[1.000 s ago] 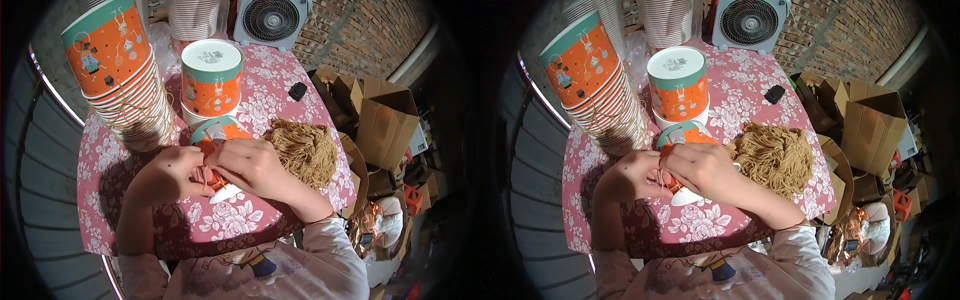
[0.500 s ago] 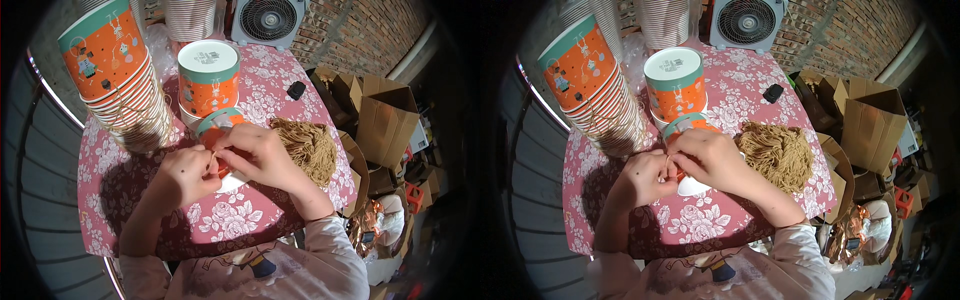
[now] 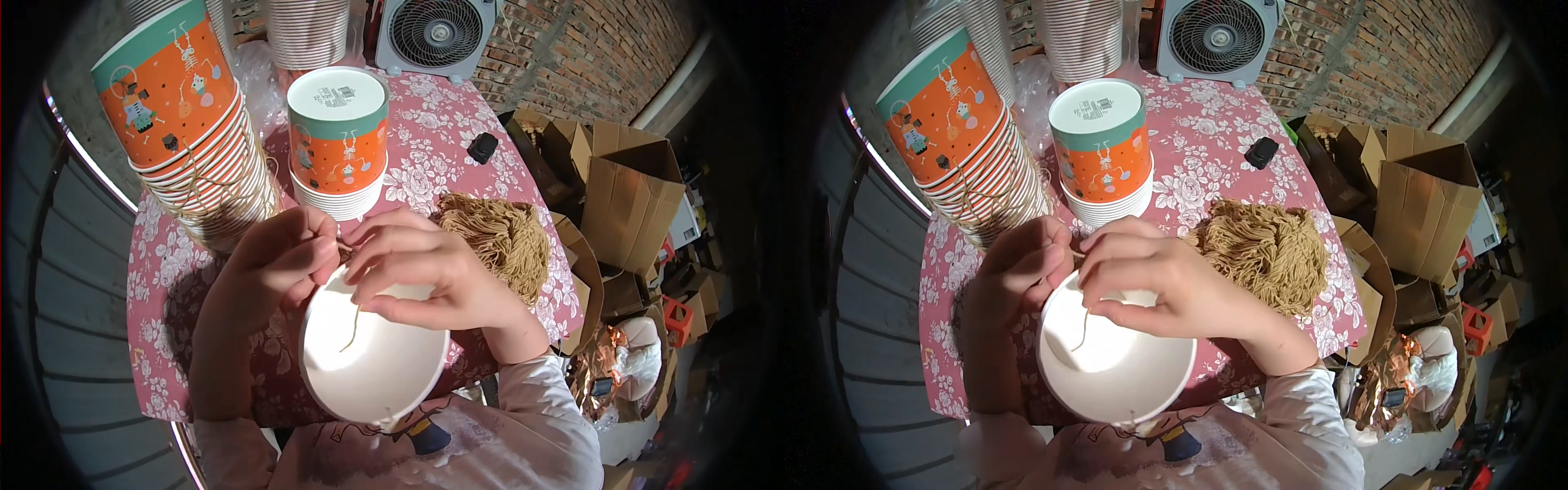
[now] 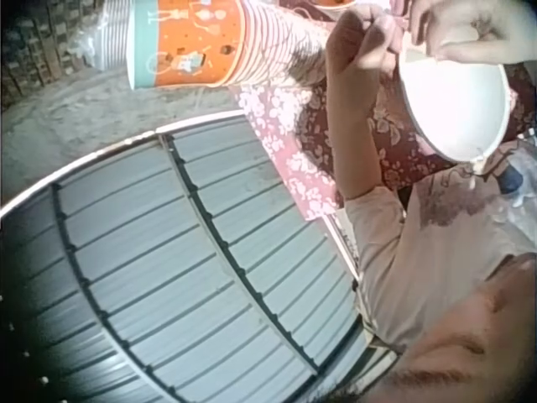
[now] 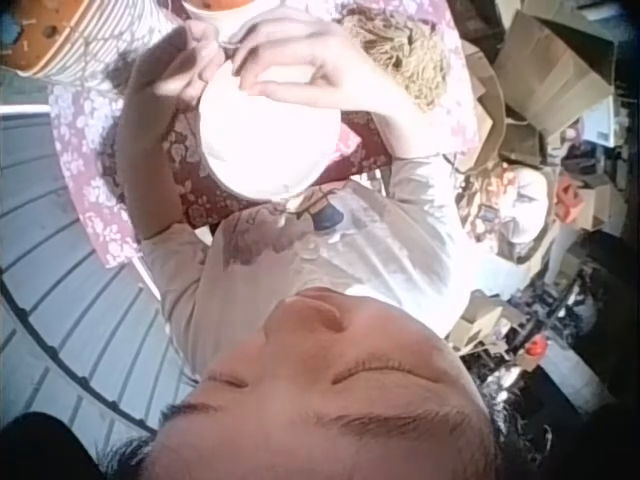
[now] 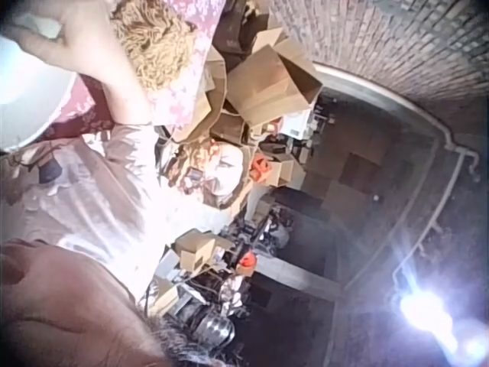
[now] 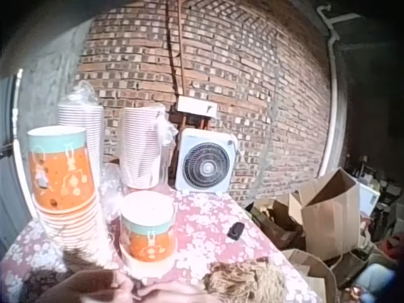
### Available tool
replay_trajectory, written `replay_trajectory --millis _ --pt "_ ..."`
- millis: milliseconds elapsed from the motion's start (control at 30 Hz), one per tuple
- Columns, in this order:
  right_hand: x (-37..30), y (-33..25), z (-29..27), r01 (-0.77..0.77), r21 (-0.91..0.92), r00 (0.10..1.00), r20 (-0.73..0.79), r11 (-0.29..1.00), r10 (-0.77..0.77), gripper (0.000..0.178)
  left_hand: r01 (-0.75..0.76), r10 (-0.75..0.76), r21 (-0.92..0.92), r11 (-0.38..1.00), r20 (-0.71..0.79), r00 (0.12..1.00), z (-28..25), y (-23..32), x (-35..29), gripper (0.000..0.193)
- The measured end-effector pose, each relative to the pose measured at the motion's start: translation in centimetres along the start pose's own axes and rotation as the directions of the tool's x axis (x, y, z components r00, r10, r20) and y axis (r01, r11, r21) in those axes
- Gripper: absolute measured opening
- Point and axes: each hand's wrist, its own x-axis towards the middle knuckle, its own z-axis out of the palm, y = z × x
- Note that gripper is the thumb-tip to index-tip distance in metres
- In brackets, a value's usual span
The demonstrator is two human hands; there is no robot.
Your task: Threading and tying cord handles onto paper buckets in a workshop environment.
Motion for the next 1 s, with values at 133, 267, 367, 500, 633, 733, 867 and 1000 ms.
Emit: replay_trajectory --millis 133,267,367,500,633,733,867,1000 --pt "-0.1 -0.2 1.1 0.079 -0.167 0.997 0.009 0.983 -0.079 0.015 -0.030 0.039 -0.138 0.990 0.066 0.997 -1.0 -0.6 0.3 0.011" --pt "0.0 1.1 1.1 -0.023 -0.178 0.997 -0.073 0.984 0.010 0.014 -0.057 0.077 -0.164 0.985 0.122 0.990 -1.2 0.2 -0.1 0.030" --pt "0.0 1.8 0.8 -0.108 -0.117 0.993 -0.062 0.987 0.101 0.017 -0.046 0.055 -0.072 0.996 0.131 0.990 -1.8 0.6 -1.1 0.045" --pt "0.0 2.2 1.5 -0.177 -0.026 0.983 -0.057 0.984 0.176 0.018 -0.153 0.148 0.144 0.978 0.051 0.988 -1.4 0.5 -2.4 0.052" --pt "-0.3 2.8 3.0 -0.235 0.071 0.971 -0.024 0.970 0.237 0.015 -0.169 0.085 0.623 0.763 0.163 0.983 -2.5 2.0 -2.4 0.046" --pt "-0.2 2.5 3.4 -0.234 -0.109 0.970 -0.092 0.966 0.225 0.015 0.055 -0.078 0.663 0.747 0.005 0.997 -1.1 2.3 -2.1 0.040" --pt "0.2 2.4 3.3 -0.197 -0.042 0.974 -0.119 0.979 0.191 0.014 -0.174 0.351 0.828 0.534 -0.030 0.936 -0.9 0.9 -2.1 0.037" --pt "-0.3 2.9 3.8 -0.414 0.304 0.897 -0.022 0.858 0.440 0.009 0.014 0.359 0.936 0.351 -0.148 0.922 -1.1 0.1 -1.4 0.033"
